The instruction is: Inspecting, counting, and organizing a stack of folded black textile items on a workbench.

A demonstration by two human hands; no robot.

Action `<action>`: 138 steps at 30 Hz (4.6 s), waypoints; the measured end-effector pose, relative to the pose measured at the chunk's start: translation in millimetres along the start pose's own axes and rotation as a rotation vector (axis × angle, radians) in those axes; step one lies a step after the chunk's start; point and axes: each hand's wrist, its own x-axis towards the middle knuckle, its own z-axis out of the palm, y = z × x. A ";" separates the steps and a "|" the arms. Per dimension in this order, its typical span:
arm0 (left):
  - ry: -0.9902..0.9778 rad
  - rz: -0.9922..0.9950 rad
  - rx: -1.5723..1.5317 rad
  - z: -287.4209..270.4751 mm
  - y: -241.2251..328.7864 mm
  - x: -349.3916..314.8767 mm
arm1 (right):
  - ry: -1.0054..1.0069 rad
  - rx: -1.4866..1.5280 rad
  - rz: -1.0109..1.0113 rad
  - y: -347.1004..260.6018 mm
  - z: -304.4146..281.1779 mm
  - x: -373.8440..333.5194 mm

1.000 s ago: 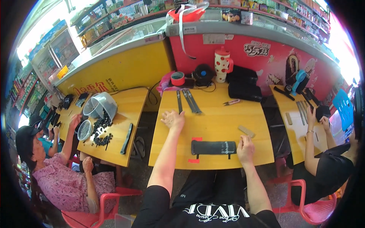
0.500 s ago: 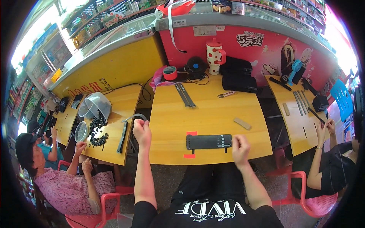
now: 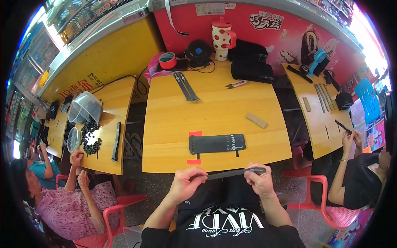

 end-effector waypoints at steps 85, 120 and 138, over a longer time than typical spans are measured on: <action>0.464 -0.290 -0.296 -21.3 -55.0 57.0 | 0.286 -0.896 -0.392 9.3 -2.4 77.3; 0.493 -0.286 -0.266 -17.6 -54.9 58.6 | 0.286 -0.901 -0.413 11.4 -1.8 78.2; -0.275 0.452 -0.124 104.3 28.2 83.2 | 0.261 -0.725 -0.227 16.0 -17.2 78.4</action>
